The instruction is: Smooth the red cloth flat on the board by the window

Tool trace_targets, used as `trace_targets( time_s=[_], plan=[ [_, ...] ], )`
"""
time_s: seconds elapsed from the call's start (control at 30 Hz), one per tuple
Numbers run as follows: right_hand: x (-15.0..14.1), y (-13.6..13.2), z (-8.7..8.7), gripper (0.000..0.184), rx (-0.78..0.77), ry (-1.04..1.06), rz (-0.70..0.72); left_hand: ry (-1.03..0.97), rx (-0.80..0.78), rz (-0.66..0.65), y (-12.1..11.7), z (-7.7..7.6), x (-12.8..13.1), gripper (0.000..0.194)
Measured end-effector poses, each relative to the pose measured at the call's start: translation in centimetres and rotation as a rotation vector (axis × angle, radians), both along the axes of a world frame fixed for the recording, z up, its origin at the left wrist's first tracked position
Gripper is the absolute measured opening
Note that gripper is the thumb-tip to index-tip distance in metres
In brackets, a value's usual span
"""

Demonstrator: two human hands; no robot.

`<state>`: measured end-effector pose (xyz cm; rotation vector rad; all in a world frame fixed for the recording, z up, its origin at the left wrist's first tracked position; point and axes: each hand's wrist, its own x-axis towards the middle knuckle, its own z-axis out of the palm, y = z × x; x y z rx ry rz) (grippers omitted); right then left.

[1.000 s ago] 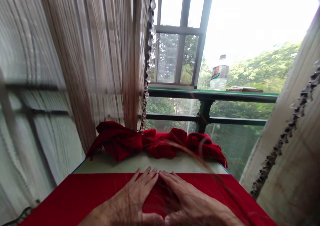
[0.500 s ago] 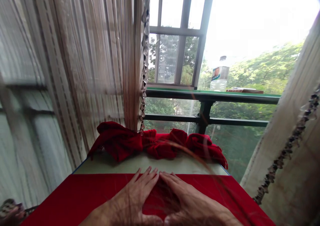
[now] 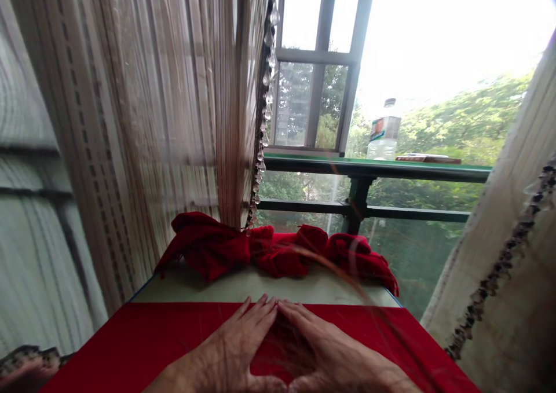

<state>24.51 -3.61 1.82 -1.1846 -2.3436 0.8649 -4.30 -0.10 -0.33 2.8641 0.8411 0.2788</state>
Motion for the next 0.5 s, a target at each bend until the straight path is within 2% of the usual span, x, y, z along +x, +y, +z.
trace_targets(
  time_s=[0.1, 0.23, 0.4, 0.5],
  plan=[
    [-0.2, 0.0, 0.1, 0.137, -0.009, -0.032, -0.005, -0.024, -0.069, 0.023, 0.1, -0.4, 0.0, 0.114],
    [-0.5, -0.2, 0.5, 0.133, -0.017, -0.035, -0.008, -0.062, -0.037, 0.046, -0.3, -0.4, 0.4, 0.116],
    [-0.5, -0.3, 0.8, 0.135, -0.026, -0.051, -0.016, 0.031, -0.066, 0.090, -1.2, 1.7, 1.2, 0.118],
    [-0.2, 0.0, 0.4, 0.133, -0.024, -0.037, -0.021, 0.043, -0.062, 0.094, -1.6, 2.7, 1.5, 0.117]
  ],
)
